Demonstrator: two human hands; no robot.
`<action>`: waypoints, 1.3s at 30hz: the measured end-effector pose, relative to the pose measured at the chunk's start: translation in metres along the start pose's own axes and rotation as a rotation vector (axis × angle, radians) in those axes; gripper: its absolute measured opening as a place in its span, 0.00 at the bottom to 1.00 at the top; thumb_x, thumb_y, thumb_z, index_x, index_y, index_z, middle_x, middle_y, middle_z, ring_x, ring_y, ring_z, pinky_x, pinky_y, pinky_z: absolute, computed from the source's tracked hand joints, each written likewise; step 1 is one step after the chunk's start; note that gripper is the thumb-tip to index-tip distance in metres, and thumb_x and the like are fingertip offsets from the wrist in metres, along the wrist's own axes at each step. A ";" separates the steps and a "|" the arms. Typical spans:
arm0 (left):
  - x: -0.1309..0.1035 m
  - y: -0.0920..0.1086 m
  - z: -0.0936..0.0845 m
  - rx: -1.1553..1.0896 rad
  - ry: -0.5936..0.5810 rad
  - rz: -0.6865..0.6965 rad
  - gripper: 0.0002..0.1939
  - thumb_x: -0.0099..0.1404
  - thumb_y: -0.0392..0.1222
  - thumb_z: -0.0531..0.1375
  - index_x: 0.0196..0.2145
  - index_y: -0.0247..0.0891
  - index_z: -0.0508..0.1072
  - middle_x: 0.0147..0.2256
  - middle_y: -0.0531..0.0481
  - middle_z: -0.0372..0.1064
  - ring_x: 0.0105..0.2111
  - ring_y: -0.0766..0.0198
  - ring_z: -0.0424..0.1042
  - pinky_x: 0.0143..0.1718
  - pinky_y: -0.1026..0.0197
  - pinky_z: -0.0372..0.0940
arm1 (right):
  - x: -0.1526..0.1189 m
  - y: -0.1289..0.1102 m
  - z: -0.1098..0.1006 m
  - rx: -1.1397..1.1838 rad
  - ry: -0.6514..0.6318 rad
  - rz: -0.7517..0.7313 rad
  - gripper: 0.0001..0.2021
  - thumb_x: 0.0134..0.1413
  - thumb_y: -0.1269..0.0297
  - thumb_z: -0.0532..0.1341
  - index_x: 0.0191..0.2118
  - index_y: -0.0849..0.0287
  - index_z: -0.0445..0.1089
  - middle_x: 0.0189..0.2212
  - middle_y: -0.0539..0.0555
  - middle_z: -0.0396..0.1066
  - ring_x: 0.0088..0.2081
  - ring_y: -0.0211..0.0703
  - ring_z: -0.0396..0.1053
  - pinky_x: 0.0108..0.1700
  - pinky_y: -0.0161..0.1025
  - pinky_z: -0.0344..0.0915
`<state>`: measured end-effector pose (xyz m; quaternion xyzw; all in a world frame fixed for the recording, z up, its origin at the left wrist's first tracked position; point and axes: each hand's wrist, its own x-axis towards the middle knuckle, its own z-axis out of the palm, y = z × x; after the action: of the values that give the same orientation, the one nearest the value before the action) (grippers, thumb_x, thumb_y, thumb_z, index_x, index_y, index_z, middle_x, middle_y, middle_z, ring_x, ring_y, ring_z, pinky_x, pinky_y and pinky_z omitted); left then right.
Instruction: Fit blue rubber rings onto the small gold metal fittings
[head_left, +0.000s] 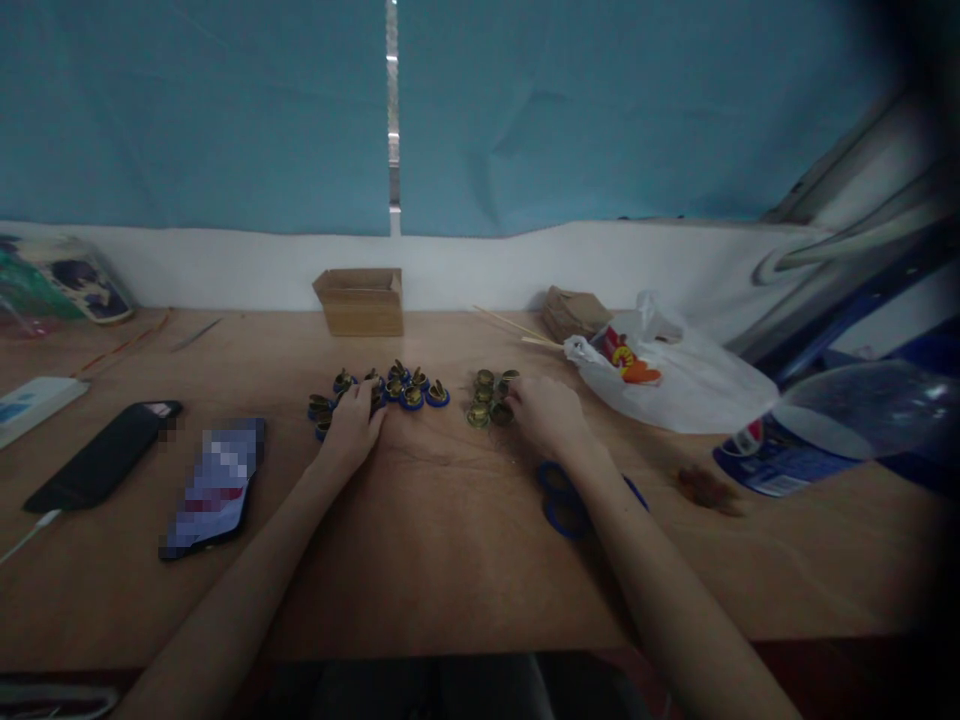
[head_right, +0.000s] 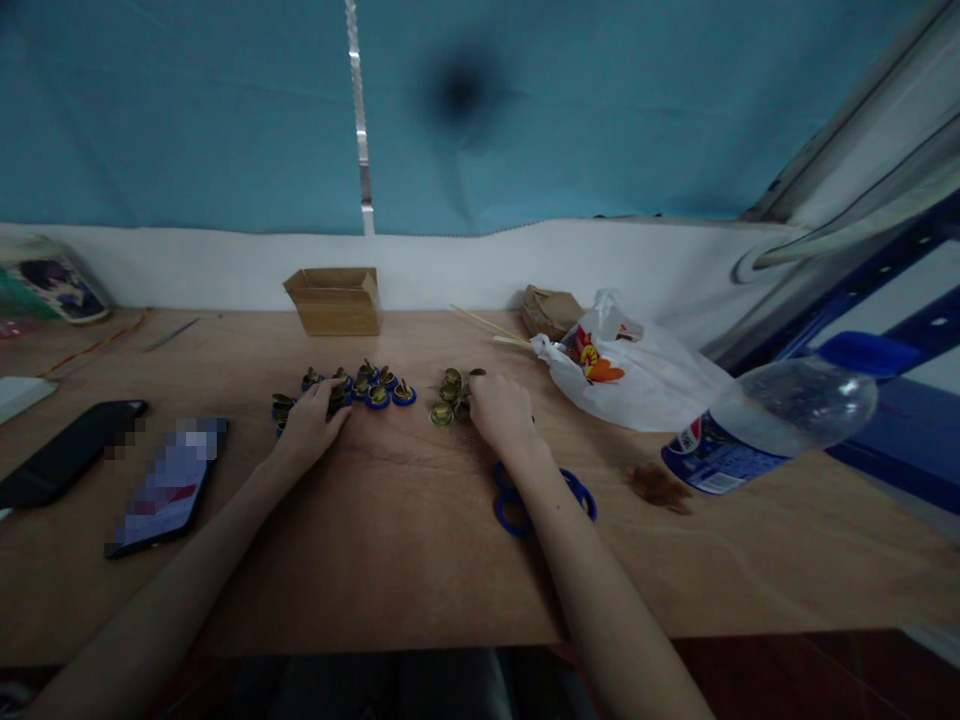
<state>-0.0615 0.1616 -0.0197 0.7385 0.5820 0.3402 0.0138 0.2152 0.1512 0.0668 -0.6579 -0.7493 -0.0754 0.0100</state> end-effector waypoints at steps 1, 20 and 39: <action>0.000 0.000 0.000 -0.002 -0.004 -0.007 0.17 0.61 0.34 0.57 0.49 0.34 0.65 0.45 0.38 0.68 0.47 0.48 0.70 0.49 0.46 0.65 | 0.000 -0.002 0.000 -0.002 0.001 0.019 0.12 0.61 0.66 0.53 0.41 0.63 0.73 0.38 0.66 0.75 0.40 0.55 0.74 0.37 0.42 0.66; 0.001 0.012 0.000 -0.349 0.103 -0.086 0.16 0.61 0.37 0.60 0.47 0.35 0.65 0.45 0.39 0.67 0.47 0.52 0.68 0.52 0.47 0.63 | 0.005 -0.011 0.013 0.020 0.069 0.092 0.16 0.63 0.65 0.48 0.43 0.61 0.72 0.36 0.63 0.75 0.39 0.54 0.74 0.37 0.42 0.65; -0.009 0.073 -0.020 -1.736 -0.309 -0.662 0.11 0.64 0.41 0.60 0.39 0.31 0.77 0.37 0.44 0.75 0.40 0.61 0.74 0.51 0.57 0.64 | -0.029 -0.070 0.008 0.773 0.248 -0.469 0.15 0.58 0.63 0.59 0.51 0.58 0.64 0.39 0.54 0.72 0.36 0.41 0.69 0.38 0.36 0.64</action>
<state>-0.0102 0.1223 0.0216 0.3039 0.2970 0.5320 0.7324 0.1508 0.1152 0.0491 -0.4046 -0.8441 0.1312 0.3264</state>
